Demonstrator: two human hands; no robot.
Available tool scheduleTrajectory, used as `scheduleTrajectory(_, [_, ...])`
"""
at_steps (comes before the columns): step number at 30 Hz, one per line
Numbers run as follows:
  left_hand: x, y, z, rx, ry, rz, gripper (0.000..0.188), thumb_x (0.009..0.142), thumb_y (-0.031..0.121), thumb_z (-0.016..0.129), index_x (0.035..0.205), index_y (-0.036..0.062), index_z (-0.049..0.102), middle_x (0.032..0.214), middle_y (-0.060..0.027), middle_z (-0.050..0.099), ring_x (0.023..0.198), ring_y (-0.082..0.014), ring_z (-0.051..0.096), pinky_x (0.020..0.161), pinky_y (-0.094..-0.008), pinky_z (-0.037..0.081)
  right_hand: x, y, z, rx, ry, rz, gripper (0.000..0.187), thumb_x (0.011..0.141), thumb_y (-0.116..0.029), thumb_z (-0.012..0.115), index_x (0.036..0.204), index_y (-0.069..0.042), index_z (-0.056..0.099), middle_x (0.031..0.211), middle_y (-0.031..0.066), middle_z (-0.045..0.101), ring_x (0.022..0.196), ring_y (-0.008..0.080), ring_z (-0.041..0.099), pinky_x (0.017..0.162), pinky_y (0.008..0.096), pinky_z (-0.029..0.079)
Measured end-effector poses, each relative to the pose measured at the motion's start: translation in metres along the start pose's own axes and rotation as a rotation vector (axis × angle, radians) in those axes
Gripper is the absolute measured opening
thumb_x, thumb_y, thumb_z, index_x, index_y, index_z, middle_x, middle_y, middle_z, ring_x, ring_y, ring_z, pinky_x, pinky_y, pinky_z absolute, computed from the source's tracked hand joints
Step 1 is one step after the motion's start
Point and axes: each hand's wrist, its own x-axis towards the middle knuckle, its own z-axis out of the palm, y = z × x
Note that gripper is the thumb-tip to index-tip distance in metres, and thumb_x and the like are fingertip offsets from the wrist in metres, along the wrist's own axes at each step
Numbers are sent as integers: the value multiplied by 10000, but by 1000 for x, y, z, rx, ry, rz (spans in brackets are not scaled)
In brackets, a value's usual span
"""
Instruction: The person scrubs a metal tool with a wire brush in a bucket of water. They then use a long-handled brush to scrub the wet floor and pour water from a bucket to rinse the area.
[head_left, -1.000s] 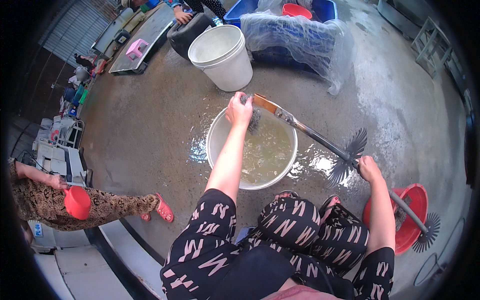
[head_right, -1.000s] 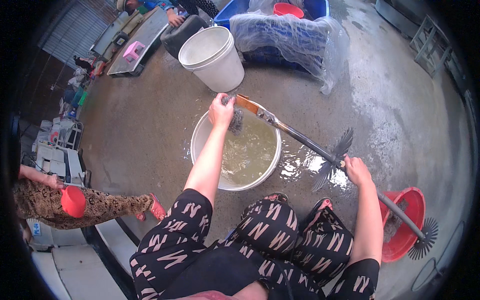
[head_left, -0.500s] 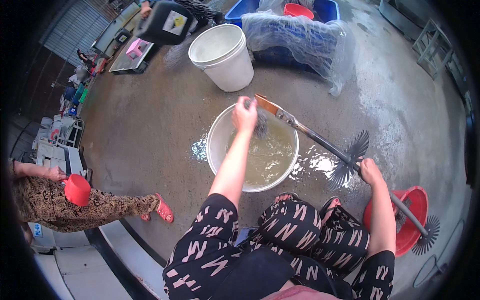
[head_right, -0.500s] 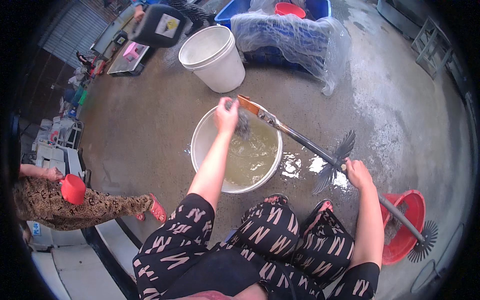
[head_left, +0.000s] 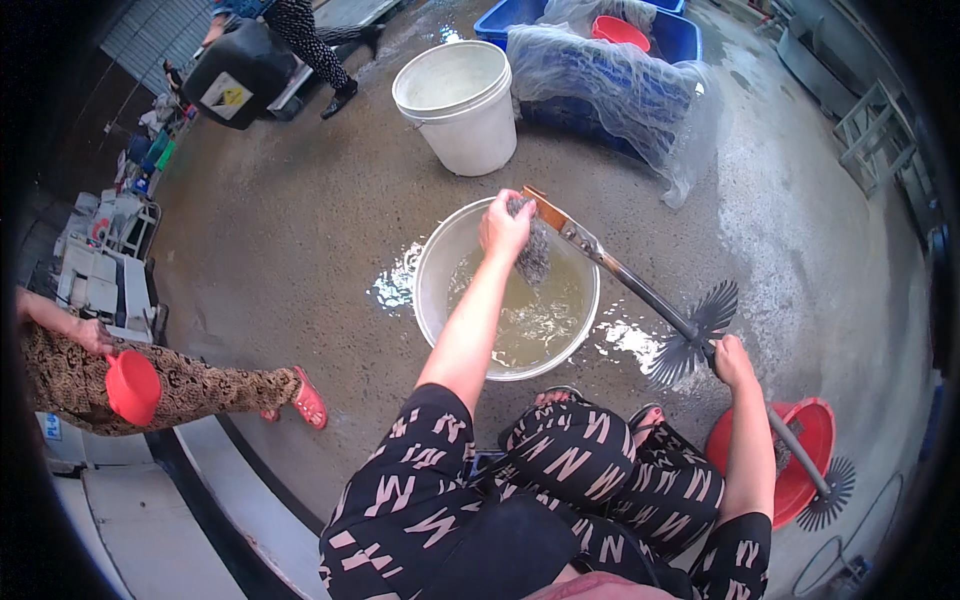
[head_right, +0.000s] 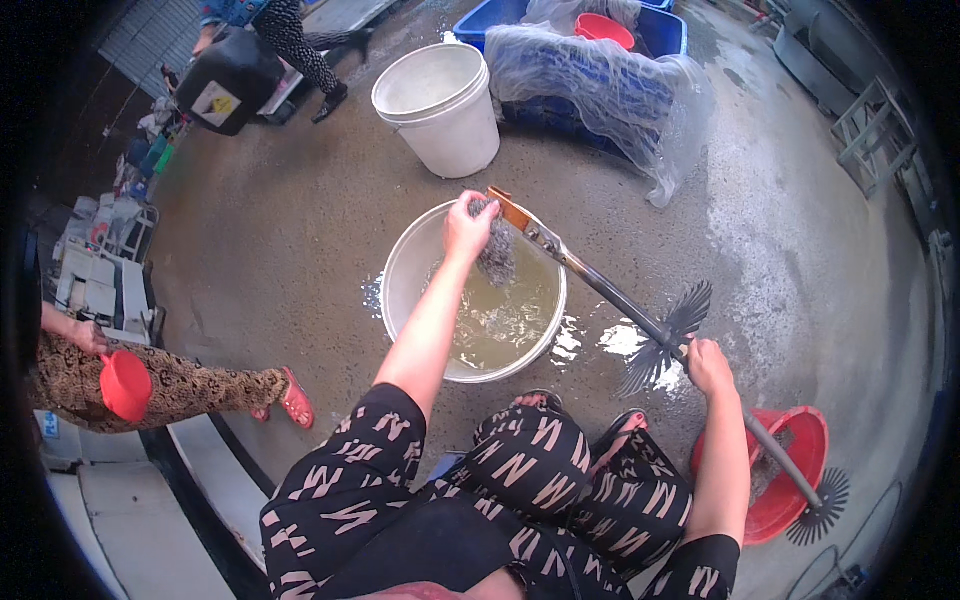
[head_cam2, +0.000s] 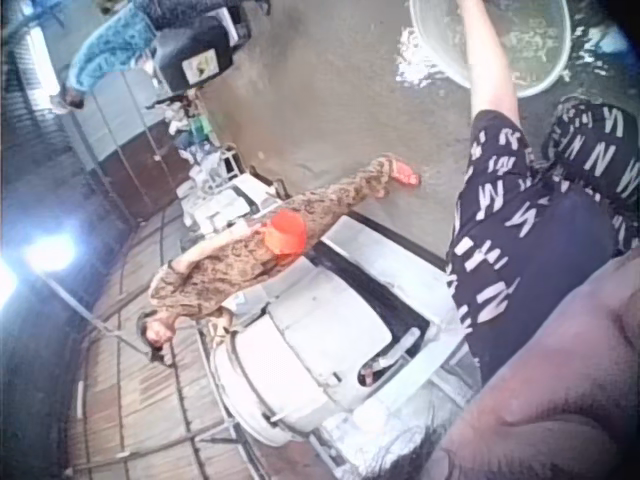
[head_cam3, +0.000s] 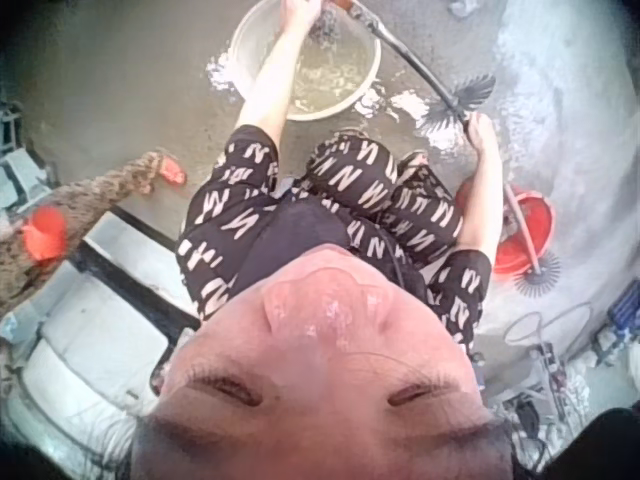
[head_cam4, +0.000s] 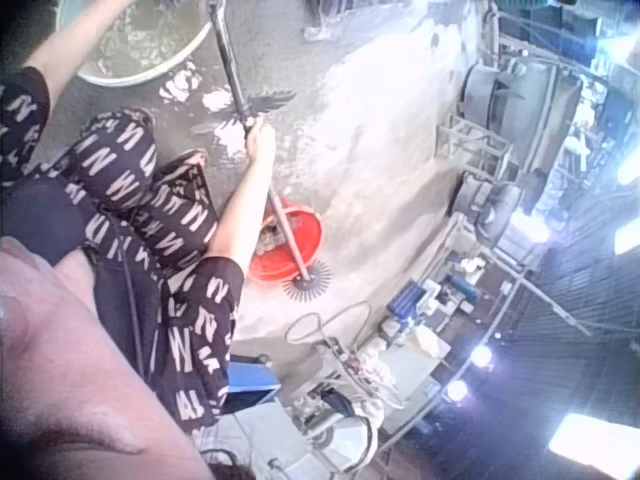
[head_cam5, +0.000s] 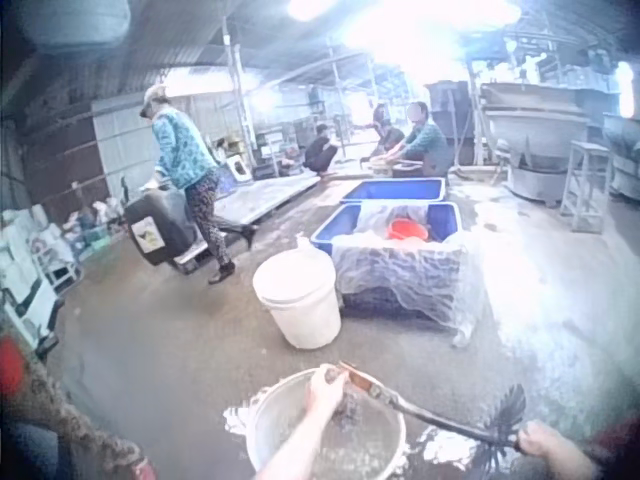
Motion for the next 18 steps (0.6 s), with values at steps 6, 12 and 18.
scheduleTrajectory(6, [37,-39,4,-293,-57,-181,368,725,356,763,975,117,637,991,-117,687,947,-281,647,818,-403,485,10,23,16,21,39,-50,394,911,-280,392,952,58,590,1046,295,574,1045,433,531,905,469,423])
scheduleTrajectory(12, [23,-72,16,-231,-103,-299,354,709,300,770,975,90,668,966,-117,691,907,-252,653,808,-380,490,10,34,22,41,65,27,335,911,-268,415,1021,-11,599,1124,257,568,1092,407,525,939,448,414])
scheduleTrajectory(18, [43,-36,-6,-259,-28,-118,349,718,337,750,991,134,673,960,-124,692,914,-286,658,797,-392,504,8,17,13,64,-7,-22,354,900,-226,447,1141,-14,595,1154,243,571,1119,379,531,956,421,416])
